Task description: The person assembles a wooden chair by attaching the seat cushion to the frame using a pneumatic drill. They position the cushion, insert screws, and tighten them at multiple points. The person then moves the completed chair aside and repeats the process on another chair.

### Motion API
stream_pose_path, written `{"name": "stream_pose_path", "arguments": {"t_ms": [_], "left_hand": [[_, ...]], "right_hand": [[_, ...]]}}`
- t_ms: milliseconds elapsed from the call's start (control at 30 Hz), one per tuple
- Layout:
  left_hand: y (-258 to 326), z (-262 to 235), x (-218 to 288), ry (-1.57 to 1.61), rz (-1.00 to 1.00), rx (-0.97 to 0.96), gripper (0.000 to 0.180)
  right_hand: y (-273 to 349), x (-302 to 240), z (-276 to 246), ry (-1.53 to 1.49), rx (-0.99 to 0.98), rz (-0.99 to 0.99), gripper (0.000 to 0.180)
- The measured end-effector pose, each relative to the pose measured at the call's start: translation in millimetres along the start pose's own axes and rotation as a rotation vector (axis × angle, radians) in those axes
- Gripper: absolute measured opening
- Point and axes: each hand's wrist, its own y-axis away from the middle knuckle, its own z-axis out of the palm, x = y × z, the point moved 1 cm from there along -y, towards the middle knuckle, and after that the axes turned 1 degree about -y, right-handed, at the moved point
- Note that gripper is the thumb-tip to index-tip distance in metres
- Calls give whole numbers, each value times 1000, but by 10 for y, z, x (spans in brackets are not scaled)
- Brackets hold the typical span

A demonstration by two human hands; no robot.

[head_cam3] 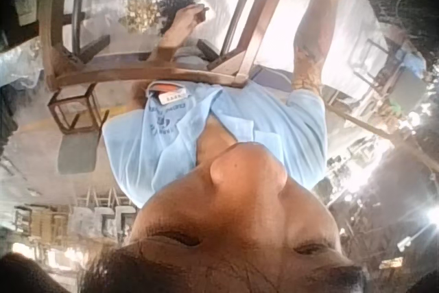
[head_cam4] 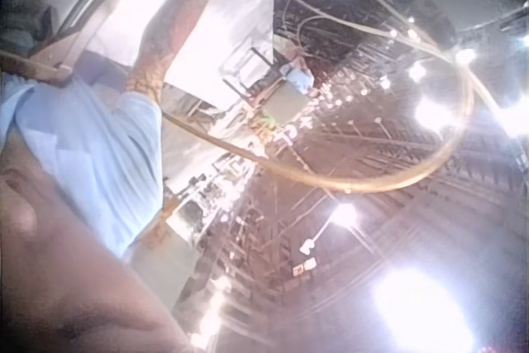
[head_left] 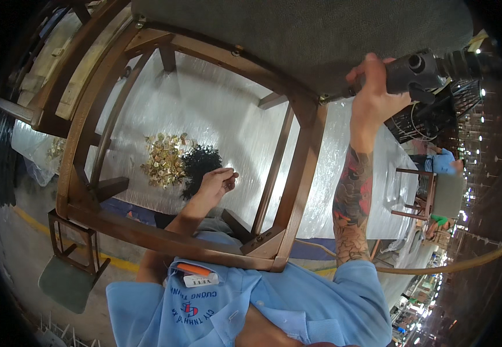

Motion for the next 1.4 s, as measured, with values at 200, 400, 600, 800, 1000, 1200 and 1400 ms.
{"name": "stream_pose_path", "arguments": {"t_ms": [200, 400, 600, 800, 1000, 1200, 1400], "left_hand": [[141, 150, 280, 59, 53, -87, 20], [546, 270, 828, 54, 144, -212, 20], [1086, -35, 1307, -2, 205, -320, 15], [1227, -315, 1500, 24, 158, -380, 14], [1217, -82, 1706, 105, 117, -600, 15], [1399, 505, 2013, 167, 193, -689, 14], [1368, 569, 2003, 357, 105, -833, 14]], "right_hand": [[2, 48, -11, -17, 24, -15, 10], [-4, -20, 3, 90, 36, 23, 10], [-1, 19, -10, 114, 39, 16, 10], [7, -94, 61, 53, 212, 109, 13], [-25, -341, 3, -267, 508, 274, 15], [336, -1368, 710, -648, 257, 310, 16], [637, -1700, 1233, -677, 53, 251, 18]]}}
